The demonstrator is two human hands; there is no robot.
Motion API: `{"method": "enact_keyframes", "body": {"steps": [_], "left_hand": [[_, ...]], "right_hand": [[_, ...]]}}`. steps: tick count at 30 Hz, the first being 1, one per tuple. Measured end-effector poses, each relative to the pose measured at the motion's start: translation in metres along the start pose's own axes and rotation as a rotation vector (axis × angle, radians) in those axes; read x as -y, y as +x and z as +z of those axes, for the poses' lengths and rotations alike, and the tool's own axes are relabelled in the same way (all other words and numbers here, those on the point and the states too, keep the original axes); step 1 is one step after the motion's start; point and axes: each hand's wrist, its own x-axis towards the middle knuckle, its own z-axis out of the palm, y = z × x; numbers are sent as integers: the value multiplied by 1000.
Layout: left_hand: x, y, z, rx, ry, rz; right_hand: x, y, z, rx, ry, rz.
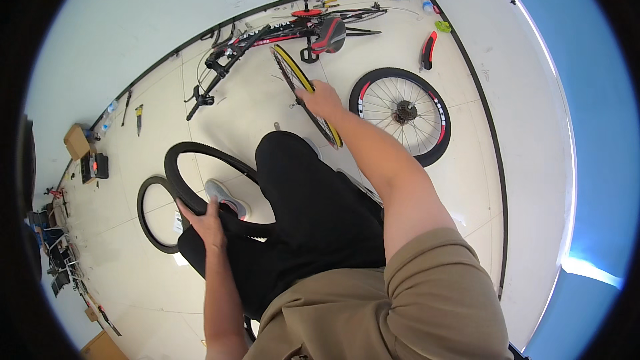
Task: The person installs a bicycle tire onto a wheel rim. They first seat the tire bead by hand, then use a tire lever to pry the remaining edge of the tire over the rim wall until fully mounted.
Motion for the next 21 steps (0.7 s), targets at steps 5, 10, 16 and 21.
{"method": "enact_keyframes", "body": {"steps": [5,10,16,21], "left_hand": [[11,-22,-2,63,-136,-130],[12,-21,2,75,-169,-161],[22,-21,3,38,-189,-87],[13,-24,4,38,-229,-129]], "right_hand": [[-48,-61,12,-35,-243,45],[-101,-100,-12,78,-277,32],[-117,-163,-66,94,-398,89],[-101,-209,-101,174,-601,120]]}}
